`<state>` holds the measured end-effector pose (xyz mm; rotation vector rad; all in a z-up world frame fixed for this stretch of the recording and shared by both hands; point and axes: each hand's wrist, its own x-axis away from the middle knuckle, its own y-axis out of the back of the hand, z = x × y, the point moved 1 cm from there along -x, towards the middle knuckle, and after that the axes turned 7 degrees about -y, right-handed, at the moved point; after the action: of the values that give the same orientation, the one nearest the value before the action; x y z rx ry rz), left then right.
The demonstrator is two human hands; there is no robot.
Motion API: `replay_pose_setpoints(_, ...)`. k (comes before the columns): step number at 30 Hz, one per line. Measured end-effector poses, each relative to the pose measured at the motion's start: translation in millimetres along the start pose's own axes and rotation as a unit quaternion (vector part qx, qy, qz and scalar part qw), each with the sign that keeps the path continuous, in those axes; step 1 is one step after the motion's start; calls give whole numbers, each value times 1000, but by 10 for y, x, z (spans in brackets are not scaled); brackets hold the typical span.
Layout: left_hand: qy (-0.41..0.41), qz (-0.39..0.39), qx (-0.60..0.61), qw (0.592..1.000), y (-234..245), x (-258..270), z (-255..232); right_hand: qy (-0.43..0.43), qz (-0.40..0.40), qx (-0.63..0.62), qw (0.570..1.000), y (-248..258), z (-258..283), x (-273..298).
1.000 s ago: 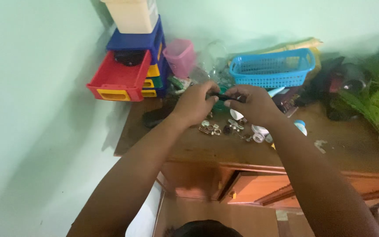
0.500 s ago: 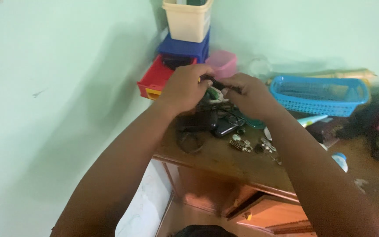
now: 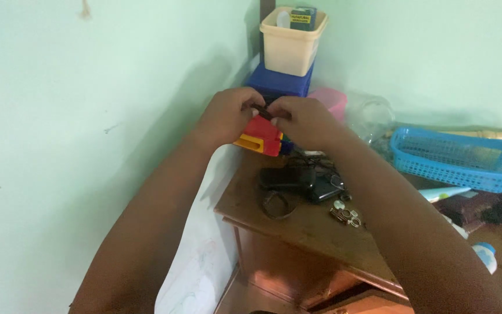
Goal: Organizing various small items from a desk surface into a plastic drawer unit.
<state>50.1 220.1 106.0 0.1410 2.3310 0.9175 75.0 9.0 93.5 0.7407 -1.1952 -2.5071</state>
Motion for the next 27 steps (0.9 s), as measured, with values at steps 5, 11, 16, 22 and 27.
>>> replay_pose_setpoints(5,35,-4,9,999,48,9,196,-1,63,65,996,-46,188,-317)
replay_pose_setpoints(11,4,-9,-116,993,45,80,297,12,105,144,984,-248,146,-566)
replay_pose_setpoints(16,-23,130,-267,955,-13,67,387,-55,149,246,956,-314,230,-548)
replay_pose_setpoints(22,-8,171,-204,964,-152,89,633,-81,188,288,935,-239,293,-552)
replay_pose_setpoints(27,-7,185,-216,959,-182,68,626,-94,215,314,920,-203,305,-542)
